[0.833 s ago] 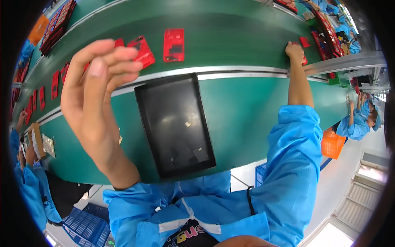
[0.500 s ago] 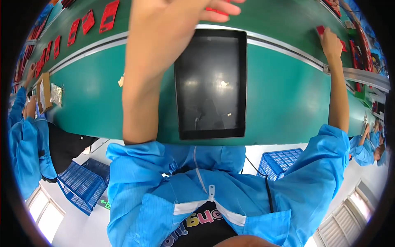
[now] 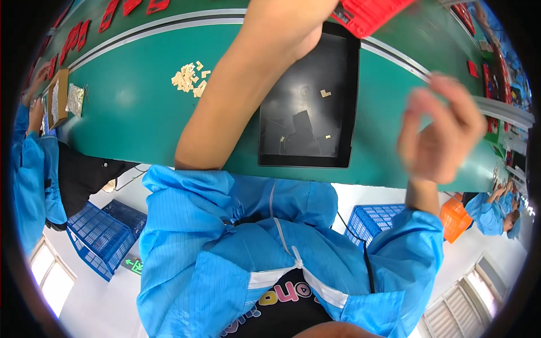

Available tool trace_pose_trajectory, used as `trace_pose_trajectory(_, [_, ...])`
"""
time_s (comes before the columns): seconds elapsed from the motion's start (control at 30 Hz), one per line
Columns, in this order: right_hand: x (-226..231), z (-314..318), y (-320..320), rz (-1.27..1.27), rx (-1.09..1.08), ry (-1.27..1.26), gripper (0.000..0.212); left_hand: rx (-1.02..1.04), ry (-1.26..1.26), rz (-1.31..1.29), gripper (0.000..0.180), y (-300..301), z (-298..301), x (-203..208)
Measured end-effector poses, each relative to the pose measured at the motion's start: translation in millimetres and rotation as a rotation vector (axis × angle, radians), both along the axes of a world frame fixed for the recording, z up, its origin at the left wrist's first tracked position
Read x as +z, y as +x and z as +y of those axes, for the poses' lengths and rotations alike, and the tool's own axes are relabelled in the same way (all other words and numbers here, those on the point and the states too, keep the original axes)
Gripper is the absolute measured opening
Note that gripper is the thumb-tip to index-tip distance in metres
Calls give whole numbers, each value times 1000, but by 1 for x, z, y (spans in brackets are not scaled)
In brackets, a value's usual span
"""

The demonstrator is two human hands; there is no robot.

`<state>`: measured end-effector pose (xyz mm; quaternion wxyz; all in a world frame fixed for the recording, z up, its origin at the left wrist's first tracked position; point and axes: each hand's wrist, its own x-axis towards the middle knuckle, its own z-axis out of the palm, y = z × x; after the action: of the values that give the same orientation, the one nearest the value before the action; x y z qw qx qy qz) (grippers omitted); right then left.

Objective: The person assembles small electronic components into red plastic housings by hand, taking components from a component tray and placing them into the housings, then securing them with small fasteners.

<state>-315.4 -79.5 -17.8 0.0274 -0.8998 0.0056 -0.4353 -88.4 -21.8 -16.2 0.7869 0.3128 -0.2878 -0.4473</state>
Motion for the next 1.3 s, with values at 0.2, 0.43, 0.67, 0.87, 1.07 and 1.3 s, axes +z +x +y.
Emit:
trace_pose_trajectory(0.2, [-50,51,28,808,182,408,48,53,-4,-23,33,15,16,13])
trace_pose_trajectory(0.43, [-52,52,33,881,136,460,39,70,-51,-31,35,17,21,20])
trace_pose_trajectory(0.67, [-33,34,30,811,194,876,16,114,-31,-3,31,20,19,18])
trace_pose_trajectory(0.87, [-4,19,39,506,402,597,14,73,-37,50,29,21,24,22])
trace_pose_trajectory(1.07, [12,-2,33,-102,356,351,26,62,-39,41,35,15,28,28])
trace_pose_trajectory(1.3, [41,-2,57,-208,276,272,33,189,-45,-79,34,1,31,31])
